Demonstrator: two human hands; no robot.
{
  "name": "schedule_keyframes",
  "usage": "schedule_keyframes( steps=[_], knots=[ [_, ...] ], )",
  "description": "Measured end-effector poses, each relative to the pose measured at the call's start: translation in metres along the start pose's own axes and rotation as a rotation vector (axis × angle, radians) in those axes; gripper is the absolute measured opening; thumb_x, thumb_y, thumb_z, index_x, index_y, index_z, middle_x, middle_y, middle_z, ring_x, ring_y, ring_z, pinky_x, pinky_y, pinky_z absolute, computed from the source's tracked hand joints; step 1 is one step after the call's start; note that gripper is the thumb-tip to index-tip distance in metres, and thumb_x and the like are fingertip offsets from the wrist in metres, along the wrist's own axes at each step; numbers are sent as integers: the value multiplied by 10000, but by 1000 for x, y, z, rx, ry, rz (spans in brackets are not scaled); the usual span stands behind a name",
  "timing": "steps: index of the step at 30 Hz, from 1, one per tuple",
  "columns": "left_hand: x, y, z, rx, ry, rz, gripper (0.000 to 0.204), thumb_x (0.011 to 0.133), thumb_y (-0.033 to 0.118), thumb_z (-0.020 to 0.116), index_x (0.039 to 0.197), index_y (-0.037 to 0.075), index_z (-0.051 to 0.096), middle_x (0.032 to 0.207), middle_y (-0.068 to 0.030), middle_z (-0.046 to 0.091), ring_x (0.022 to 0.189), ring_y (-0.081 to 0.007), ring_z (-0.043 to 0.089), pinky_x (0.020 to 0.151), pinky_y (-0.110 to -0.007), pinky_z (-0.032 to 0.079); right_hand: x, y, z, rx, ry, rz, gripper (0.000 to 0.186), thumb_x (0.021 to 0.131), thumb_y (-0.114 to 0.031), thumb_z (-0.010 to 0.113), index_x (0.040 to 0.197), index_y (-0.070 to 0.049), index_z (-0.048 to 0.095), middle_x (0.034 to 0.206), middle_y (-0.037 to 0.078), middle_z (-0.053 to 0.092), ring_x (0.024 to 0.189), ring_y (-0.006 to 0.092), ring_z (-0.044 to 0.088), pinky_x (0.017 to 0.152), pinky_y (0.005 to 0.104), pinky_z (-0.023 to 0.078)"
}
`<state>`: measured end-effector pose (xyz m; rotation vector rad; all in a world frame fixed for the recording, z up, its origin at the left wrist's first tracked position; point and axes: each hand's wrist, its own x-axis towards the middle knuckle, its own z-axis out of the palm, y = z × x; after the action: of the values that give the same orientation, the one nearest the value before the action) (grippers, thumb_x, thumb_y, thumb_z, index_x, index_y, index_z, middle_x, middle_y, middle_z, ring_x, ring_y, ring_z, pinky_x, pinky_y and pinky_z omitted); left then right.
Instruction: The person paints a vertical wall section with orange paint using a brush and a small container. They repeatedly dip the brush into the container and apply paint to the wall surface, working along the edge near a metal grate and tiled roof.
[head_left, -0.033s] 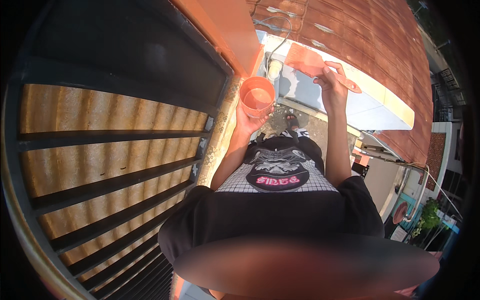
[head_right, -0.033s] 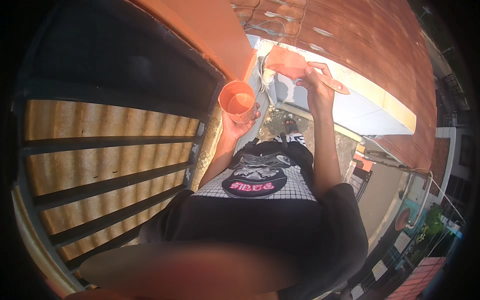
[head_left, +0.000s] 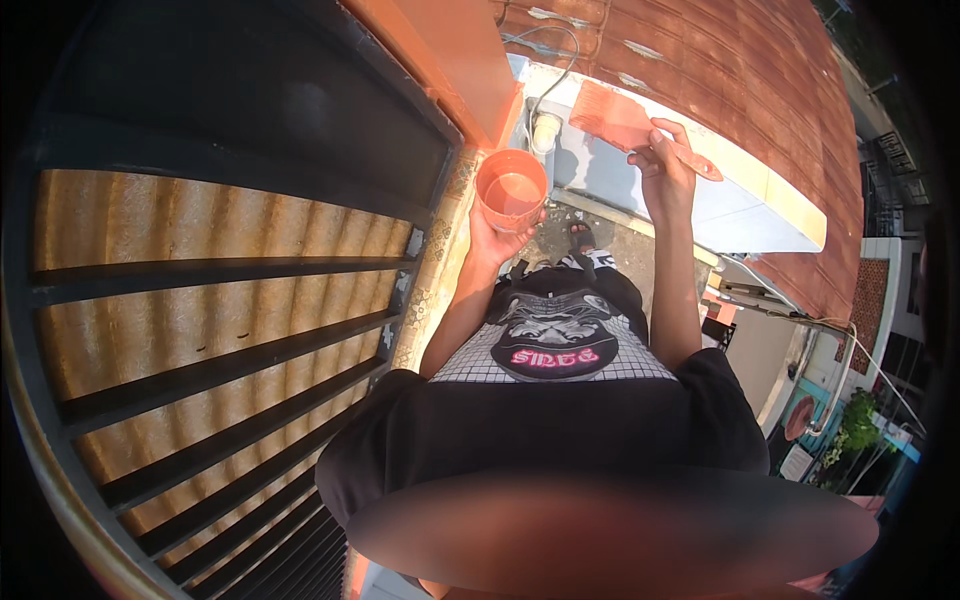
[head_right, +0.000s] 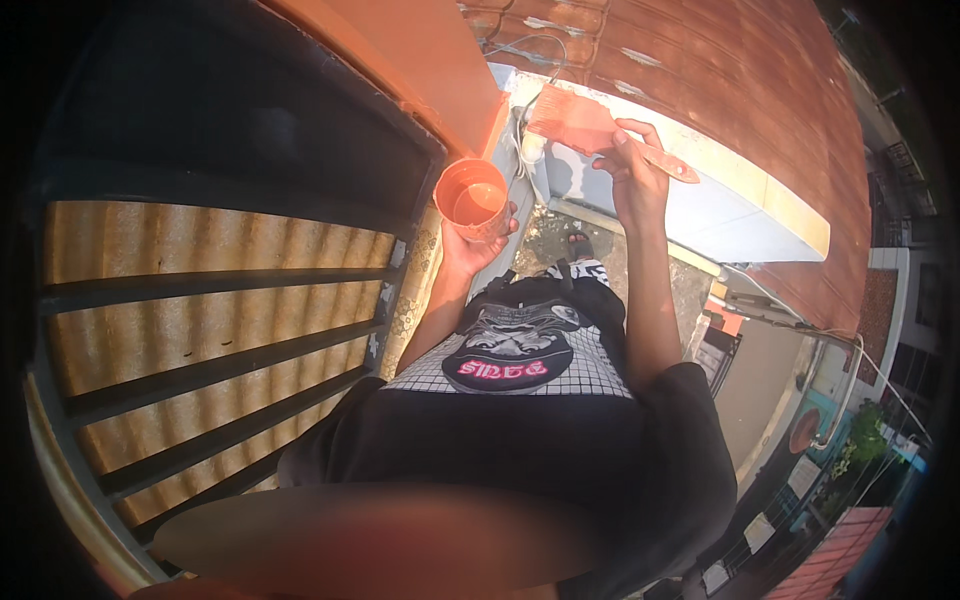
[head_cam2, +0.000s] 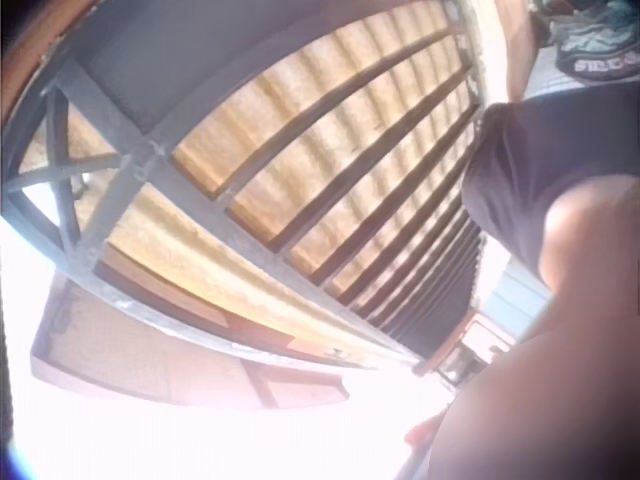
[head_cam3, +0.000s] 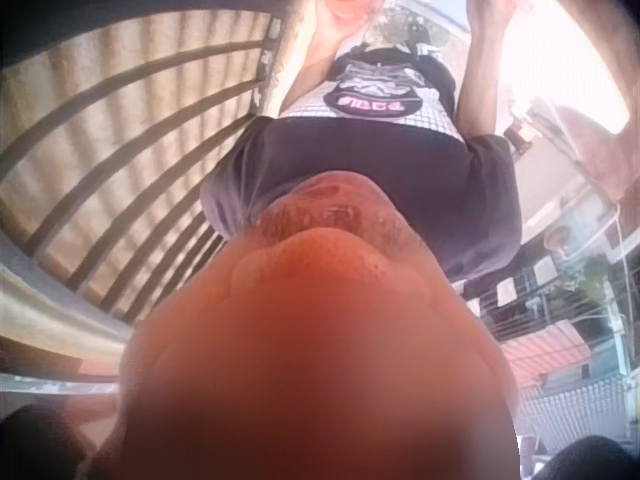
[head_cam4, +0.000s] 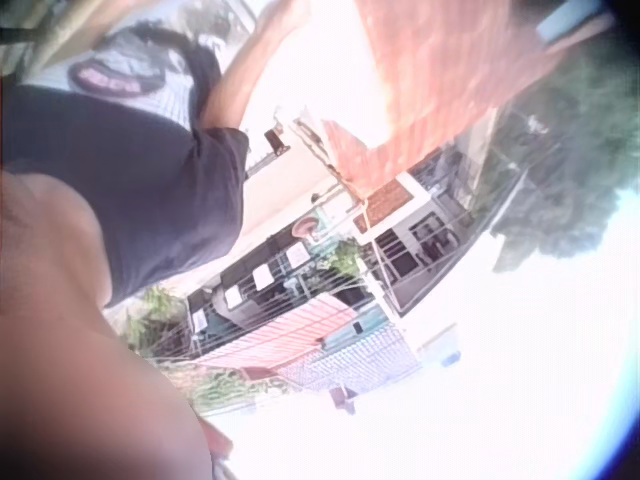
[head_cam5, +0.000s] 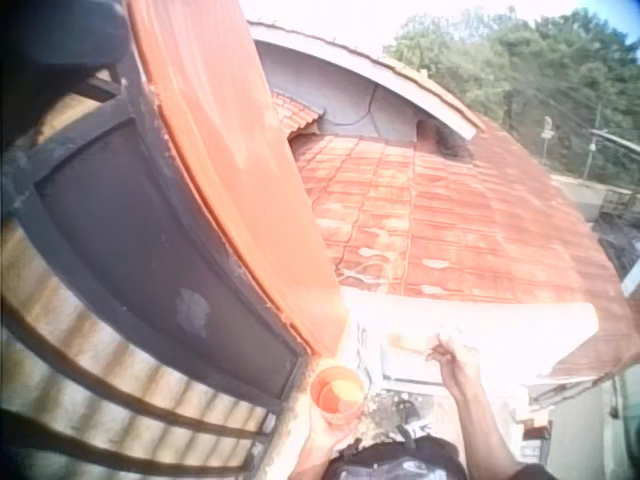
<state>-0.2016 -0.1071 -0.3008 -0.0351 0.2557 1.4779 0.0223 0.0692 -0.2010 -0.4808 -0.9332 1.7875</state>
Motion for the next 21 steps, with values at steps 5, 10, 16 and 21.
schedule_keyframes(
  steps=[5,10,16,21],
  knots=[
    [-1,-2,-30,-74,20,-8,681,989,621,421,1362,71,570,1223,-256,617,1004,-427,651,642,-417,629,-7,26,-9,227,-21,38,228,1031,-155,618,1230,-51,576,927,78,705,835,224,723,688,364,579],
    [-10,1,-50,16,130,4,760,997,676,350,1451,84,491,1239,-230,653,938,-393,702,593,-404,598,-16,43,9,158,-94,92,207,989,-92,661,1171,-42,577,894,101,709,777,221,715,695,369,588],
    [-13,13,-55,56,119,28,692,993,634,396,1438,118,520,1235,-192,669,916,-382,720,584,-411,602,-12,23,59,-438,-365,99,243,894,-3,744,1085,-30,597,910,110,714,764,173,687,683,311,547],
    [-8,19,-55,103,106,57,671,1003,632,396,1437,138,527,1242,-163,671,914,-366,723,577,-422,599,-2,10,99,-836,-667,96,160,876,-20,731,1002,-27,632,913,29,718,762,100,667,675,279,518]
  ],
)
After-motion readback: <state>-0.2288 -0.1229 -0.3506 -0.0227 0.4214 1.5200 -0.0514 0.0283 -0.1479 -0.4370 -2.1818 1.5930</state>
